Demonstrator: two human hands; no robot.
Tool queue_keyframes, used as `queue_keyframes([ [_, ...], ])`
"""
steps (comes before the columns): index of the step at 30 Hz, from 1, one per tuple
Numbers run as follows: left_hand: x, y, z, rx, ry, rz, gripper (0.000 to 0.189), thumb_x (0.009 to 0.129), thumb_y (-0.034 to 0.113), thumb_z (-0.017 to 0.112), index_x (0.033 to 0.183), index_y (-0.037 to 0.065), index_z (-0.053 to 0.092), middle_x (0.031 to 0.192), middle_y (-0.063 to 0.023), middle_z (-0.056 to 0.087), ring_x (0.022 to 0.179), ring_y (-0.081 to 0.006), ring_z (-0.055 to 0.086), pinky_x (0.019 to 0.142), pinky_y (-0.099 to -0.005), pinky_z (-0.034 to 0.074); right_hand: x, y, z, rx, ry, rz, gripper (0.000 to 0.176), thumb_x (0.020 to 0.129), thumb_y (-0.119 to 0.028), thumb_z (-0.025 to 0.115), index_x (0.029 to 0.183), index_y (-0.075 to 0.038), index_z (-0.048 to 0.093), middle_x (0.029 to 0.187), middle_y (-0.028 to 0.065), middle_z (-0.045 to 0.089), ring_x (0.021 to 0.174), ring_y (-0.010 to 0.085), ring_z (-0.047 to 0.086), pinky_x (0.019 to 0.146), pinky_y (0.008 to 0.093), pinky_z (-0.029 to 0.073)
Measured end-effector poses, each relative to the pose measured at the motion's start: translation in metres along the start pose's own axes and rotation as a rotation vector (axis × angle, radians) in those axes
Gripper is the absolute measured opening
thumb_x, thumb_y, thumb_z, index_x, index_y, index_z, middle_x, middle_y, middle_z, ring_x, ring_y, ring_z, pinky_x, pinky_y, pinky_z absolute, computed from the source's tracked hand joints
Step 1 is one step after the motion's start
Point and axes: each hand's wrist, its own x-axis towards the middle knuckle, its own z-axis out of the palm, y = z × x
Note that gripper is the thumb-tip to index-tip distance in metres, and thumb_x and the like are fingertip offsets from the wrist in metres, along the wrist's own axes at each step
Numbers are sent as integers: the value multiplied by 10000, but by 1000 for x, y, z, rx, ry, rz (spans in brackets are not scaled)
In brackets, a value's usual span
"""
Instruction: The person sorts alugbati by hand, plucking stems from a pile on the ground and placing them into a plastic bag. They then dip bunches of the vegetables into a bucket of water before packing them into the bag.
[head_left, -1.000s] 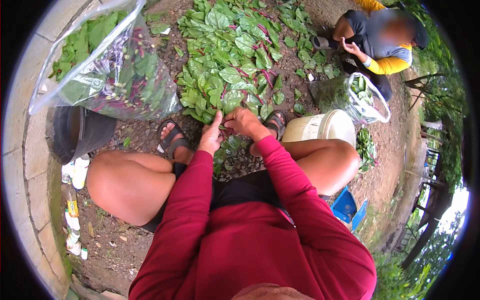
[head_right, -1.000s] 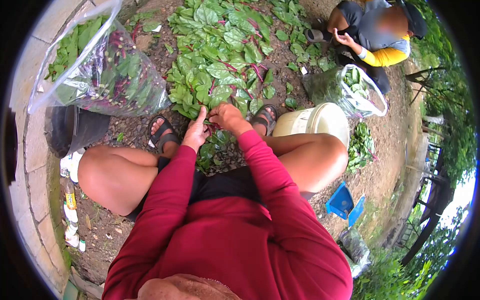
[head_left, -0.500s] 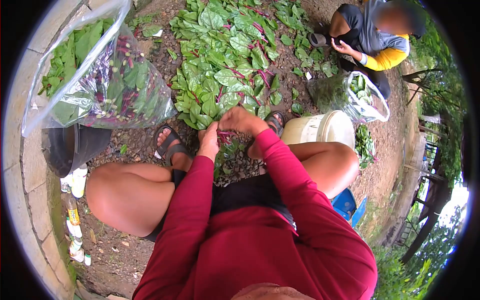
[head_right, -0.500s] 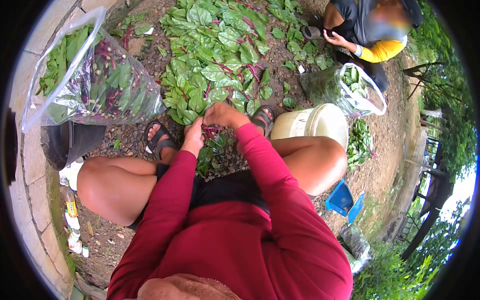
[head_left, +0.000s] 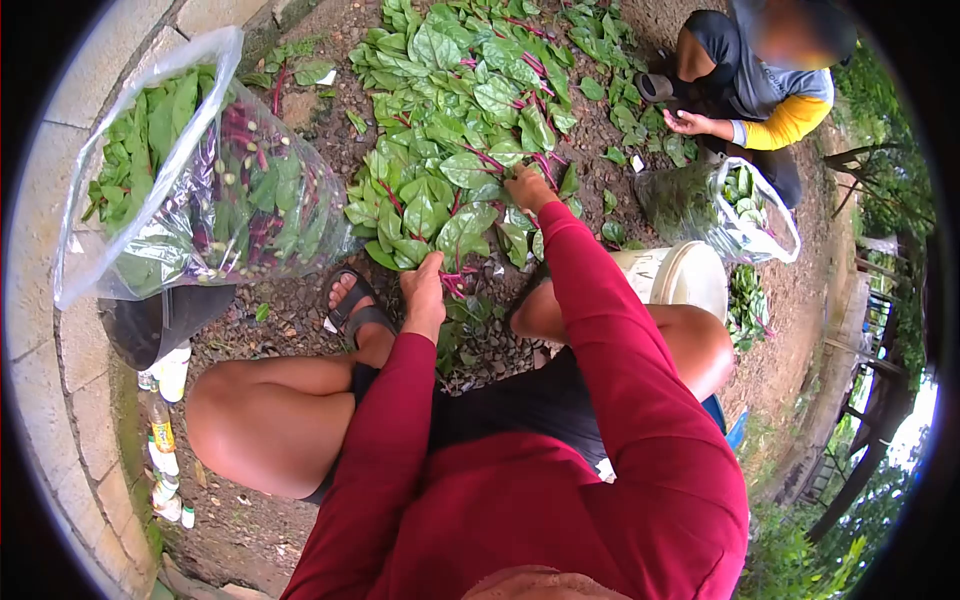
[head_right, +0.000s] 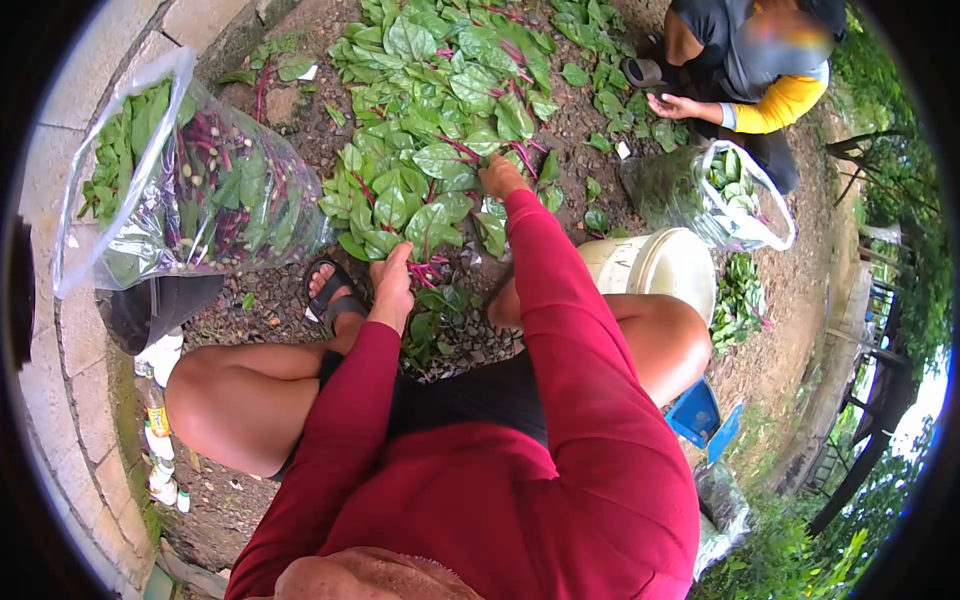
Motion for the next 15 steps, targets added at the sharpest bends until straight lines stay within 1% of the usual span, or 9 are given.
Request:
queue_keyframes([
  [1, 4, -3, -4, -2, 11, -53, 294, 828, 45, 711, 1111, -15, 659, 1005, -56, 686, 847, -160, 641, 724, -330, 508, 8, 11, 10, -100, 94, -119, 438, 912, -255, 618, 1239, 34, 576, 987, 256, 693, 669, 325, 715, 697, 429, 563],
  [2, 10, -10, -8, -2, 28, -66, 303, 828, 48, 713, 1121, -2, 655, 1012, -51, 683, 820, -160, 643, 689, -330, 510, 7, 9, 11, -209, 202, -228, 455, 902, -266, 639, 1215, 61, 589, 976, 251, 694, 689, 308, 720, 674, 415, 567],
  [3, 16, -17, -13, -3, 44, -78, 313, 827, 51, 714, 1131, 11, 650, 1019, -45, 680, 793, -161, 645, 655, -330, 511, 9, 8, 8, -124, 91, -170, 441, 902, -269, 650, 1193, 59, 607, 964, 232, 700, 702, 294, 717, 668, 412, 567],
  [5, 21, -29, -21, -14, 28, -94, 325, 827, 85, 727, 1138, 35, 647, 1007, -34, 674, 762, -162, 642, 631, -332, 507, -19, -29, -26, 44, -129, -48, 414, 902, -275, 671, 1151, 54, 642, 939, 194, 712, 729, 266, 710, 657, 404, 569],
  [8, 11, -21, -19, -23, 17, -184, 349, 824, 158, 760, 1142, 70, 644, 979, -18, 663, 736, -159, 633, 604, -341, 501, -34, -36, -27, 406, -169, 104, 358, 914, -279, 691, 1097, 28, 678, 875, 102, 708, 706, 203, 668, 589, 373, 552],
  [11, 7, -17, -15, -70, -22, -168, 357, 818, 240, 789, 1112, 91, 653, 932, -7, 647, 715, -155, 619, 583, -351, 491, -57, -39, -31, 520, -210, 161, 317, 893, -226, 732, 1117, -3, 711, 838, 47, 680, 661, 156, 608, 519, 316, 524],
  [14, 10, -20, -18, -45, -38, -181, 405, 817, 236, 805, 1150, 64, 653, 998, -28, 672, 777, -168, 644, 633, -368, 518, -82, -38, -32, 641, -171, 141, 223, 933, -239, 690, 997, -26, 702, 793, 13, 653, 663, 123, 589, 531, 294, 513],
  [15, 13, -22, -19, -17, -37, -157, 414, 818, 211, 803, 1167, 48, 649, 1028, -39, 677, 807, -173, 651, 668, -364, 524, -90, -38, -31, 681, -161, 134, 211, 947, -244, 676, 957, -34, 698, 778, 2, 645, 664, 112, 583, 535, 287, 509],
])
